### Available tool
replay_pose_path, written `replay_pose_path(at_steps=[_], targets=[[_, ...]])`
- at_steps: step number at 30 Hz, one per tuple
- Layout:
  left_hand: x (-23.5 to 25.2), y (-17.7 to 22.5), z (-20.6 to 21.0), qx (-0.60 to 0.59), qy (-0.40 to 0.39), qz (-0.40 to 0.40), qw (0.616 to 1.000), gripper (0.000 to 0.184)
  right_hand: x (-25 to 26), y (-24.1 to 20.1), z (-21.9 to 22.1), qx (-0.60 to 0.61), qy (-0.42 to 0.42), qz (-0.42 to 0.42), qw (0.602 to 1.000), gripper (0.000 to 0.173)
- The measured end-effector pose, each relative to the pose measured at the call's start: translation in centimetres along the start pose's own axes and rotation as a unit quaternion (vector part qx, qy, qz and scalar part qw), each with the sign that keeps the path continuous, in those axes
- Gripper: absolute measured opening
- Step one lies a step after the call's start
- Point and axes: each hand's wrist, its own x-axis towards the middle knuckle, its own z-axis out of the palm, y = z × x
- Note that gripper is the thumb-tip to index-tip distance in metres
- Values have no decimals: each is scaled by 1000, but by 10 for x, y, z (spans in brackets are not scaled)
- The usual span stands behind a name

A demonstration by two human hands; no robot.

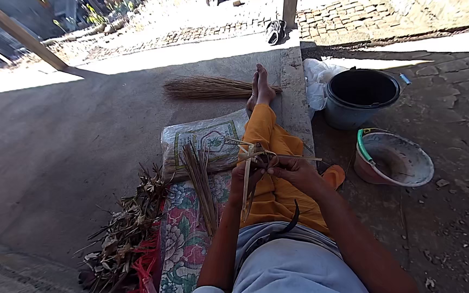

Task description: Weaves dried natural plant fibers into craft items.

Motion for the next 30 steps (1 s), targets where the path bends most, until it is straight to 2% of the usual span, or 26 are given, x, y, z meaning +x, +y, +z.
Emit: replay_pose_path(at_steps=[3,6,8,9,10,12,13,15,18,21,23,24,25,27,30], targets=[[0,-2,1,2,7,6,1000,13,3,4,5,-31,8,-15,999,8],[0,-3,0,-127,0,-48,991,10,5,6,8,-38,7,-32,999,9],[-1,1,-5,-273,-29,-105,956,23,6,8,7,-76,9,-34,996,14],[-2,4,-6,-333,-35,-133,933,30,7,10,4,-108,10,-27,994,22],[-2,6,-6,-392,-27,-156,906,32,8,12,-1,-143,3,-11,990,28],[-1,6,-7,-459,-23,-177,870,37,11,18,-12,-202,-27,44,978,30],[0,4,-7,-462,-26,-177,869,43,13,22,-17,-223,-34,61,972,30],[-1,-1,-6,-429,-34,-150,890,48,13,26,-23,-238,-20,65,969,31],[-3,-3,0,-373,-21,-96,923,35,9,21,-28,-248,60,0,967,35],[-3,-12,1,-329,-15,-50,943,30,5,8,-27,-212,132,-56,967,19],[-4,-19,1,-297,-6,-28,954,29,1,0,-24,-131,64,-37,989,32],[-5,-22,2,-276,3,-19,961,28,0,-3,-20,-72,15,-27,997,31],[-5,-25,4,-257,13,-9,966,27,-1,-4,-14,-10,-17,-18,1000,24],[-5,-28,7,-231,30,6,972,24,0,-3,2,96,-27,-5,995,8],[-4,-23,11,-210,78,3,975,18,4,2,13,123,-58,8,991,3]])
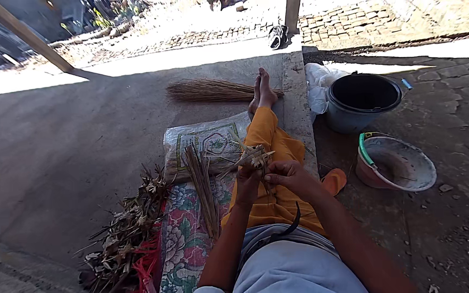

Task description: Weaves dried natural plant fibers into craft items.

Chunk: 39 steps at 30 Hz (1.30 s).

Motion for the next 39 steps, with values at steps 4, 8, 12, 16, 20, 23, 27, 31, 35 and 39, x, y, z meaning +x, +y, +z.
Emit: replay_pose_path(at_steps=[4,8,12,16,20,23,27,31,35,39], targets=[[2,9,7,-30,53,-34,998,17,0,6,-9,-99,-75,24,992,4],[2,17,10,-75,41,-64,994,16,-4,0,-19,-147,-51,12,988,8],[1,19,10,-79,6,-83,993,19,-6,-13,-13,7,134,-28,991,7],[-1,18,15,-57,3,-103,993,26,-5,-14,-10,50,179,-48,981,12],[-3,19,19,-12,15,-118,993,22,-4,-10,-7,19,178,-44,983,9],[-5,19,19,10,12,-125,992,17,-3,-9,-9,1,175,-29,984,6],[-4,19,14,25,-22,-136,990,17,-4,-9,-12,-10,163,-17,986,5],[-3,23,17,39,-18,-155,987,14,-3,-4,-17,-51,139,-25,989,3],[-3,20,17,56,-15,-128,990,15,-2,3,-16,-102,143,-48,983,2],[-4,10,14,42,9,-59,997,10,-1,4,-7,-144,181,-56,971,22]])
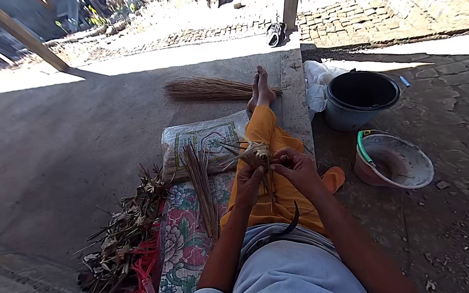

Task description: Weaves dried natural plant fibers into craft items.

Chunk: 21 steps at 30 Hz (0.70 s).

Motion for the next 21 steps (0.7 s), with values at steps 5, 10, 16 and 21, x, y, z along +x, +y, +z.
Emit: replay_pose_path(at_steps=[5,10,16,21], targets=[[-1,-3,-1,-47,6,41,998,18,-1,-1,11,89,-21,35,995,19],[6,1,-10,-101,31,73,992,30,4,13,-1,21,-212,37,976,7],[13,11,-19,-51,29,110,992,26,6,10,-3,-91,-222,43,970,11],[9,0,-18,115,-30,134,984,14,3,-9,1,83,-150,51,984,29]])
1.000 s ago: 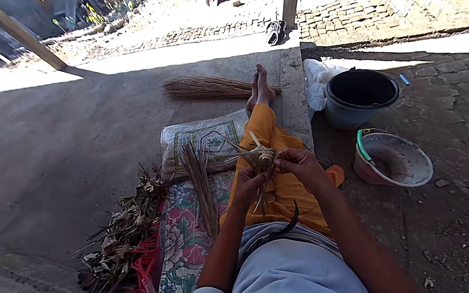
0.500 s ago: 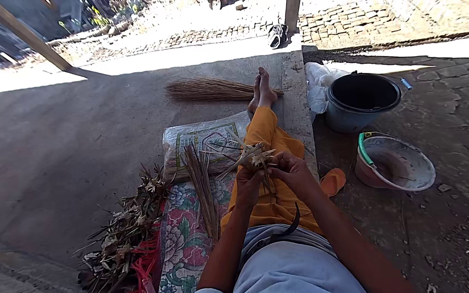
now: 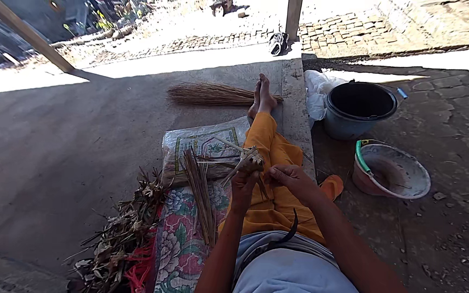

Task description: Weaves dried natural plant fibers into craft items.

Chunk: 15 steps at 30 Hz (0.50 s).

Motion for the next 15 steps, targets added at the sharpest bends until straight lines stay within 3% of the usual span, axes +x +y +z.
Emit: replay_pose_path(at_steps=[7,11,15], targets=[[5,0,2,118,-36,47,991,16,0,3,1,169,60,12,984,5],[4,1,6,142,-13,51,988,10,3,10,7,53,142,-80,985,8],[1,4,11,166,-16,47,985,9,5,13,6,-56,169,-87,980,12]])
